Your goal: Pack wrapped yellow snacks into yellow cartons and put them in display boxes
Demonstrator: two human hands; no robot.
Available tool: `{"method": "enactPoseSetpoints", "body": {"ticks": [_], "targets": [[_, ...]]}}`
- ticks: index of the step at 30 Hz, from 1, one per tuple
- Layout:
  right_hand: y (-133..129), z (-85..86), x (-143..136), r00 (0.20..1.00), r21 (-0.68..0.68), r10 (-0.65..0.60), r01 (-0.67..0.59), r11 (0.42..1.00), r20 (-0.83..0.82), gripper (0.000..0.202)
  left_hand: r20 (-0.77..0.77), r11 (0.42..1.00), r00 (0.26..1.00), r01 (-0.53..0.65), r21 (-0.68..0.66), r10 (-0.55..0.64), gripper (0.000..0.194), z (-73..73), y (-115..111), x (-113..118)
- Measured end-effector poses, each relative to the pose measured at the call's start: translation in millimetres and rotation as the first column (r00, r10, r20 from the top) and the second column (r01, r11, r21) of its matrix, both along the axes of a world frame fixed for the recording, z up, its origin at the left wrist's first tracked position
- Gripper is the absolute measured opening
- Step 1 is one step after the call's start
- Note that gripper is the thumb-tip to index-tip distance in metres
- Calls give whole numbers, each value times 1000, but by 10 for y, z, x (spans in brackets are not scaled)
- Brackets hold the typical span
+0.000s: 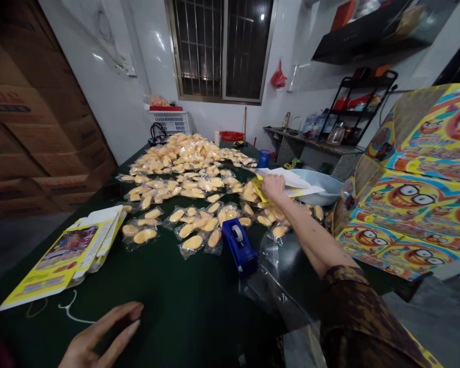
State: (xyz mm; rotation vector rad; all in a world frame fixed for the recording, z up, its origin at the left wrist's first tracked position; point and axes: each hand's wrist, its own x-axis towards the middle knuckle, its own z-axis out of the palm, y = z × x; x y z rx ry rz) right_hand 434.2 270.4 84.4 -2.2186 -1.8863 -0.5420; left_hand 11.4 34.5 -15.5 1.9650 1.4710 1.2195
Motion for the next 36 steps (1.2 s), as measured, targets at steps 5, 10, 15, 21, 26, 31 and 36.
{"method": "enactPoseSetpoints", "body": {"ticks": [5, 10, 15, 21, 26, 31, 36], "targets": [[-709, 487, -623, 935, 295, 324, -354, 888, 147, 45, 601, 944, 798, 164, -287, 44, 52, 502, 210, 247], [-1866, -227, -1846, 447, 229, 838, -892, 390, 314, 40, 961, 937, 276, 333, -107, 11, 61, 921, 447, 343], [-2390, -719, -2319, 190, 94, 971, -980, 177, 145, 42, 932, 927, 193, 159, -339, 307, 32, 635, 371, 31], [-1901, -458, -2246, 263, 250, 843, -876, 412, -469, 56, 918, 962, 343, 111, -250, 199, 42, 412, -64, -342], [-1610, -172, -2335, 457, 341, 795, -731, 591, -398, 70, 906, 948, 421, 267, -173, 47, 42, 465, -238, -365], [-1665, 347, -2273, 483, 168, 824, -823, 543, -295, 52, 884, 932, 465, 298, -205, 46, 39, 419, -278, -373], [-1727, 724, -1947, 192, -221, 523, -975, 6, -830, 48, 865, 933, 488, 243, -265, 118, 35, 382, -262, -414]]}}
